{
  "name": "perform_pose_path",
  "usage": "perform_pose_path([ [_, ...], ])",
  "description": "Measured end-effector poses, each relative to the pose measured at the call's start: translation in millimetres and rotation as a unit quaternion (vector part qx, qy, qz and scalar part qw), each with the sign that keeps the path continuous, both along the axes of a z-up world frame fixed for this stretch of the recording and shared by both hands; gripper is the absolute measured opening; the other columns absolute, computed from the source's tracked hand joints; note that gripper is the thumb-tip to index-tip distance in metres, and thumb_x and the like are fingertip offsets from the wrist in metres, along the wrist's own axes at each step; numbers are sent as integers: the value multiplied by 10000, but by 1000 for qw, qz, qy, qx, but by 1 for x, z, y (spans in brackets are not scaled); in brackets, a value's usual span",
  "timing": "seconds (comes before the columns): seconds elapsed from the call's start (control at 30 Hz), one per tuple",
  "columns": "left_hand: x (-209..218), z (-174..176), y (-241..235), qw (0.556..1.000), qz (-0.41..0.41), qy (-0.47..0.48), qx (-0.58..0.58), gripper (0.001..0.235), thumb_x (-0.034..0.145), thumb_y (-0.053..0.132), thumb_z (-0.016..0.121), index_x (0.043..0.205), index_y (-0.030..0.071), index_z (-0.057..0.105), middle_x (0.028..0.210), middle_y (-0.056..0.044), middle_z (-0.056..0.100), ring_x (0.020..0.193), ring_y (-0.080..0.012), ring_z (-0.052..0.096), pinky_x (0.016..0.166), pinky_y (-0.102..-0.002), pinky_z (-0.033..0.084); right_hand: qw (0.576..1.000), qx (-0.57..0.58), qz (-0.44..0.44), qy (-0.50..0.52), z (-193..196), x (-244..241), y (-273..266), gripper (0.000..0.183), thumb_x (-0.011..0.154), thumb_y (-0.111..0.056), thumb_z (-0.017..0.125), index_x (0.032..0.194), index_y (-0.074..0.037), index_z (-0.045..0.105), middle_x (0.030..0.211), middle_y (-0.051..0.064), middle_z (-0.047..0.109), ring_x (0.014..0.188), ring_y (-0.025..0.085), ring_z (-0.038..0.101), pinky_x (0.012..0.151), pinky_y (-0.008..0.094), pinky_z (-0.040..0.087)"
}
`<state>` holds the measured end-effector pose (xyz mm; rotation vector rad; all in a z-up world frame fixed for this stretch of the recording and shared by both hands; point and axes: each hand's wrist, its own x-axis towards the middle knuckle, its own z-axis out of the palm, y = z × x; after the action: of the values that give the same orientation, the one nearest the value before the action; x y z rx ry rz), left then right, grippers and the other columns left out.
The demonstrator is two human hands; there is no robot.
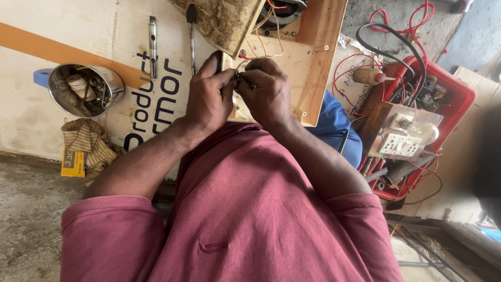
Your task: The person is repairing an electronic device by connecting wires to a socket and tightening screws with a screwdriver. They also use a yellow tool to adjust components inside the device.
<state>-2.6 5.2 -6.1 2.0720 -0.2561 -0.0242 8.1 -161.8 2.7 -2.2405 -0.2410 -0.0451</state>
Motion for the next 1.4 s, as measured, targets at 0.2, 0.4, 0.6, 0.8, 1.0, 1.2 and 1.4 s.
perform_pose_path([
  [0.2, 1, 1, 2, 1000, 1, 29, -10, 260, 927, -79, 649, 1177, -72, 717, 1148, -229, 651, 1003, -350, 723, 827, -395, 612, 999, 1, -10, -31, 2, -8, 7, 127, 843, -20, 812, 950, -30, 745, 1041, 109, 733, 833, 250, 760, 730, 347, 626],
  [0.4, 2, 4, 0, 1000, 12, 11, -22, 254, 926, -89, 658, 1172, -63, 716, 1162, -219, 655, 1019, -344, 725, 845, -389, 614, 998, -2, 18, -65, 3, -2, 4, 163, 878, -10, 792, 1035, -28, 748, 1057, 111, 729, 872, 259, 763, 750, 353, 629],
  [0.6, 3, 5, 1, 999, 5, 21, -35, 277, 915, -84, 674, 1189, -52, 698, 1173, -207, 657, 1049, -334, 716, 859, -380, 612, 999, 30, 10, -31, -6, 4, 0, 126, 909, -3, 781, 1032, -21, 758, 1013, 125, 744, 864, 255, 765, 756, 343, 626],
  [0.8, 9, 1, 1, 998, -32, 58, -9, 406, 891, -85, 697, 1295, -47, 683, 1089, -237, 638, 962, -344, 698, 802, -403, 594, 993, 92, 14, 71, -1, 2, -19, 120, 979, 18, 706, 1093, 4, 740, 1035, 122, 749, 848, 186, 760, 740, 298, 621],
  [1.0, 24, -3, 10, 989, -99, 99, 53, 287, 881, -2, 786, 1164, -25, 742, 1020, -242, 630, 847, -301, 695, 680, -381, 598, 990, 92, 42, 96, 16, 12, -36, 111, 955, -10, 784, 1055, -10, 737, 1017, 92, 752, 788, 119, 714, 671, 247, 572],
  [1.2, 28, -6, 17, 988, -130, 13, 79, 257, 868, 40, 818, 1077, -84, 736, 1004, -240, 651, 855, -296, 708, 733, -371, 622, 991, 93, 90, 18, 32, 20, -33, 208, 961, -21, 796, 1160, -28, 733, 1166, 116, 714, 873, 156, 730, 732, 260, 593],
  [1.4, 28, -10, 16, 972, -164, 149, 70, 162, 1035, 54, 700, 1135, -73, 697, 992, -211, 693, 817, -260, 748, 662, -342, 629, 985, 30, 171, 4, 25, 39, -31, 229, 922, -44, 795, 1147, -25, 760, 1101, 133, 726, 907, 245, 754, 767, 330, 612],
])
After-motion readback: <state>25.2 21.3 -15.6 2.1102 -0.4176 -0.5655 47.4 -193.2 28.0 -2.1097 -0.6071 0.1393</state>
